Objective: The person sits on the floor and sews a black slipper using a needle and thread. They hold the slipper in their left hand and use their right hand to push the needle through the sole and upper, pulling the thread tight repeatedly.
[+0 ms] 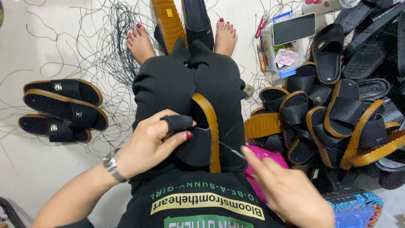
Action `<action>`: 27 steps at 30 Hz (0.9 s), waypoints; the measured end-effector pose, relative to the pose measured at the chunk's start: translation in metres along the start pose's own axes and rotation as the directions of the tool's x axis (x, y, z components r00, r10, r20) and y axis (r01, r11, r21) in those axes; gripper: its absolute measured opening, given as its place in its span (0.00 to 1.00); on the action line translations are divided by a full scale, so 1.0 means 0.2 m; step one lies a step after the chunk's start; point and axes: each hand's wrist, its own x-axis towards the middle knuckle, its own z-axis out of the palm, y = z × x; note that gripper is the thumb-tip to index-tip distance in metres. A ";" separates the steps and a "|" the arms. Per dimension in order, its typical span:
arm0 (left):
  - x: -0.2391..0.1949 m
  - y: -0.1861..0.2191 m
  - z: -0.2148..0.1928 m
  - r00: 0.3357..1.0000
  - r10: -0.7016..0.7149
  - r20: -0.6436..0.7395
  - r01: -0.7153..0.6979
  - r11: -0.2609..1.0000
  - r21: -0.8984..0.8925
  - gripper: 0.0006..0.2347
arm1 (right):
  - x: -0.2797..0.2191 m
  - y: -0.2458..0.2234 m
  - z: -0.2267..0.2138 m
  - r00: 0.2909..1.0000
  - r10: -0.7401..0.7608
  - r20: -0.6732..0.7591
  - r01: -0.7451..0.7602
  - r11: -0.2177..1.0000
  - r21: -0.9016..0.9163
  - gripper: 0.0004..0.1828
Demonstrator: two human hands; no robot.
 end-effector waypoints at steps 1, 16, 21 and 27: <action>0.00 -0.01 0.03 0.992 0.089 -0.084 -0.090 0.996 -0.012 0.08 | -0.03 0.05 0.01 0.965 -0.178 -0.190 0.182 0.983 0.004 0.35; -0.03 -0.06 0.14 0.903 0.197 -0.382 -0.188 0.980 0.061 0.08 | 0.54 0.08 0.22 0.558 -0.183 -0.809 0.805 -0.116 0.581 0.06; -0.02 -0.09 0.14 0.902 0.198 -0.383 -0.183 0.980 0.076 0.09 | 0.27 0.14 -0.11 0.493 -0.646 -0.583 0.849 0.212 0.483 0.08; -0.05 -0.13 0.15 0.905 0.094 -0.414 -0.106 0.994 -0.006 0.10 | 0.37 0.03 0.03 0.656 -0.313 -0.687 0.138 0.944 -0.298 0.21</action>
